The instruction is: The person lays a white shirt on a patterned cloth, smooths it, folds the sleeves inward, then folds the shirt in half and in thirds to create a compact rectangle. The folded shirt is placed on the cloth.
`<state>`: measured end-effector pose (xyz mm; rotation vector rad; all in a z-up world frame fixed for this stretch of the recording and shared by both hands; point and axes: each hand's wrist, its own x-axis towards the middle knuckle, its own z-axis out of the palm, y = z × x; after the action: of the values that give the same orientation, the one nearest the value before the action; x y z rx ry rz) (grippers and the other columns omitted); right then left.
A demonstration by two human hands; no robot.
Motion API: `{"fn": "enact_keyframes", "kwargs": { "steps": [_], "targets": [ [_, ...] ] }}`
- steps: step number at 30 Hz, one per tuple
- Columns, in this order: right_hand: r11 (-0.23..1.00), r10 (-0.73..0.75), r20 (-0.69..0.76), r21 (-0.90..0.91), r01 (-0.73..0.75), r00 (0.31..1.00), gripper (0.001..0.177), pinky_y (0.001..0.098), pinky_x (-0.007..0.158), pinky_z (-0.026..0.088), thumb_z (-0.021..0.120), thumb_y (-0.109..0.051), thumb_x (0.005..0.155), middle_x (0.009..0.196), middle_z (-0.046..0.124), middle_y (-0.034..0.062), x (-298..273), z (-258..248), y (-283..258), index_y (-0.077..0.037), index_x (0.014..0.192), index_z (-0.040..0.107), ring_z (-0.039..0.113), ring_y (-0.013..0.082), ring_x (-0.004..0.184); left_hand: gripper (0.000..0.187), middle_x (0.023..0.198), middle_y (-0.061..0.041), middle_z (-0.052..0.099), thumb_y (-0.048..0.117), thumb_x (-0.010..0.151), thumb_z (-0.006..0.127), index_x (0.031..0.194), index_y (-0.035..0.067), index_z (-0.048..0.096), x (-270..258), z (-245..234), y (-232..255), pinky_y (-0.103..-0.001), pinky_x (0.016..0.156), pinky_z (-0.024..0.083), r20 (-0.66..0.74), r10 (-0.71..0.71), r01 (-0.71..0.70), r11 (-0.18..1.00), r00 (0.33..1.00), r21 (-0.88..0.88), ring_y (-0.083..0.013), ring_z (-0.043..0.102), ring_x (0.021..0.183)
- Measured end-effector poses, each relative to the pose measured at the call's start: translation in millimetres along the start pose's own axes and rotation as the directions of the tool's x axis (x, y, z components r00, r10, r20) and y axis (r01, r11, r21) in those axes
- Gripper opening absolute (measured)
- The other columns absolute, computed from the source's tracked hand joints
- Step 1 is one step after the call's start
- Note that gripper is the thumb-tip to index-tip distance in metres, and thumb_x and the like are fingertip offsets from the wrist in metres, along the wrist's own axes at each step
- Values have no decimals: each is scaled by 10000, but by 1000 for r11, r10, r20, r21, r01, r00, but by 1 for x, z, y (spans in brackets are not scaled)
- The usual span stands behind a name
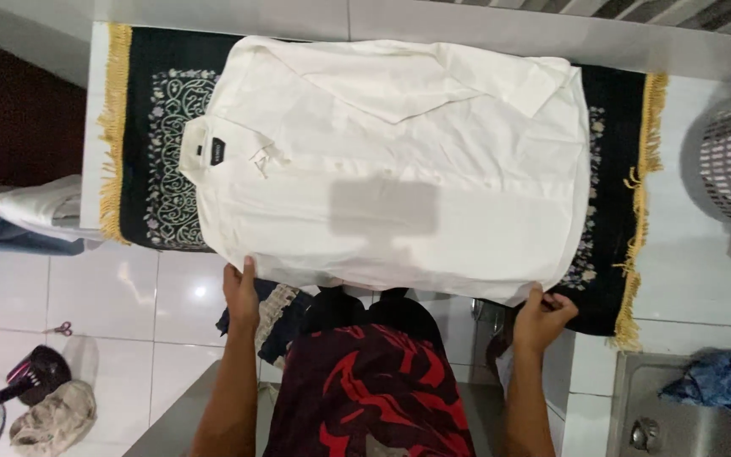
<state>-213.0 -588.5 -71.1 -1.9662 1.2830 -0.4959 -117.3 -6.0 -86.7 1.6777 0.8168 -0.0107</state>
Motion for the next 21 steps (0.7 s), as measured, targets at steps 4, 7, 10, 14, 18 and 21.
{"fn": "enact_keyframes", "kwargs": {
  "steps": [4, 7, 10, 14, 18, 21],
  "targets": [
    [996, 84, 128, 25, -88, 988, 556, 444, 717, 513, 791, -361, 998, 1033, 608, 147, 0, -7, 0, -38, 1267, 426, 659, 295, 837, 502, 1071, -64, 665, 487, 1063, 619, 1380, 117, 501, -20, 6, 47, -357, 689, 536, 98, -191, 209, 951, 977, -227, -177, 635, 853],
    [990, 139, 276, -21, -138, 951, 585, 449, 688, 489, 825, -383, 952, 962, 587, 101, 10, -11, 16, -15, 1267, 496, 646, 279, 800, 541, 1163, -92, 651, 443, 1029, 648, 1440, 137, 476, -34, 2, 70, -440, 750, 553, 257, -203, 273, 922, 945, -276, -209, 642, 950],
    [983, 146, 398, -161, -88, 906, 444, 508, 674, 525, 820, -394, 933, 936, 692, 181, 15, -18, 33, -4, 1111, 707, 693, 367, 845, 459, 1086, 12, 653, 352, 1014, 651, 1409, 156, 523, -43, -4, 77, -259, 604, 375, 295, -162, 232, 948, 942, -219, -110, 552, 786],
    [969, 231, 425, -13, -249, 876, 359, 454, 804, 488, 618, -287, 1003, 1051, 645, 182, 13, -29, 23, 27, 1172, 666, 597, 316, 943, 428, 1213, -152, 695, 297, 977, 675, 1296, 14, 641, -49, -21, 95, -331, 884, 464, 220, -283, 309, 946, 934, -97, -219, 618, 995],
    [933, 229, 402, 171, -318, 887, 208, 291, 784, 469, 564, -152, 1019, 1020, 648, 85, 15, -48, -29, 19, 1094, 653, 565, 188, 877, 281, 996, -187, 693, 187, 1044, 579, 1134, -76, 620, -59, -38, 141, -316, 745, 547, 159, -256, 280, 946, 954, -161, -223, 654, 807],
    [963, 134, 356, 174, -206, 925, 199, 259, 709, 420, 609, -176, 1036, 778, 563, 2, 49, -54, -33, -69, 871, 636, 478, 137, 711, 369, 1181, -224, 658, 131, 1007, 573, 1270, -128, 564, -57, -37, 173, -316, 934, 511, 202, -133, 201, 906, 970, -372, -246, 636, 1007]
  ]
}}
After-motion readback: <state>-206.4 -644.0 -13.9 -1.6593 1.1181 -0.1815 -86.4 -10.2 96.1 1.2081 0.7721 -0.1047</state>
